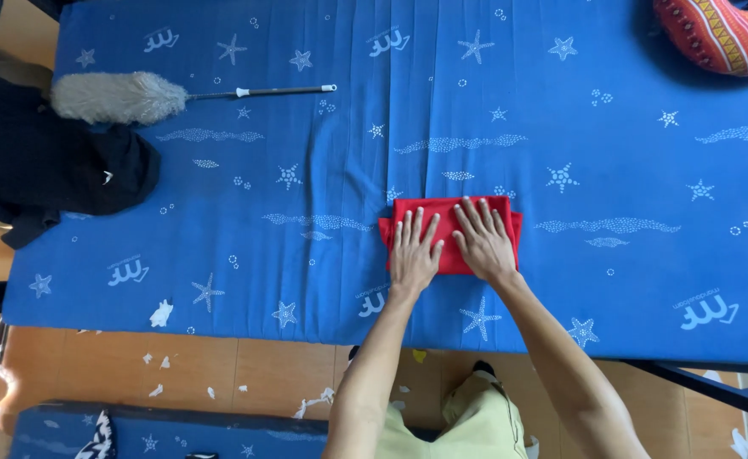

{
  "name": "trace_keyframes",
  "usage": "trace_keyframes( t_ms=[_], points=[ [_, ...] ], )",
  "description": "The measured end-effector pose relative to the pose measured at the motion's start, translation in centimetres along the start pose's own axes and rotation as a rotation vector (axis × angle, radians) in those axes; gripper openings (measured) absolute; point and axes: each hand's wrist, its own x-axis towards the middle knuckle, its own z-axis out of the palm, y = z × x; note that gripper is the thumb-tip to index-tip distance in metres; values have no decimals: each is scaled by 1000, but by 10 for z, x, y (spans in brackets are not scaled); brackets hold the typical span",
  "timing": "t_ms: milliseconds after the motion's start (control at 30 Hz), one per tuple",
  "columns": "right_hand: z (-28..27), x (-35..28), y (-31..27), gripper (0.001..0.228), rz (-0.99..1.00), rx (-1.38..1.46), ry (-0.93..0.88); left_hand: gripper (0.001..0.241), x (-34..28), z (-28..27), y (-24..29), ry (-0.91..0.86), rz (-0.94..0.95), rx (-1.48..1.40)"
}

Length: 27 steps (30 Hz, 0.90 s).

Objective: Folding various t-shirts on a bunk bed mattress.

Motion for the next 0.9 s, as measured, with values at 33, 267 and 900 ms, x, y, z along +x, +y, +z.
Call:
trace_keyframes(
  t_ms=[33,267,900],
  points=[
    [0,-5,0,59,1,2,-3,61,-5,2,-3,-3,-1,1],
    [-4,-14,11,55,177,-44,27,66,-13,-3,-11,68,-205,131],
    [8,-18,74,45,1002,937,-199,40,7,40,-69,-153,-904,-849]
  ],
)
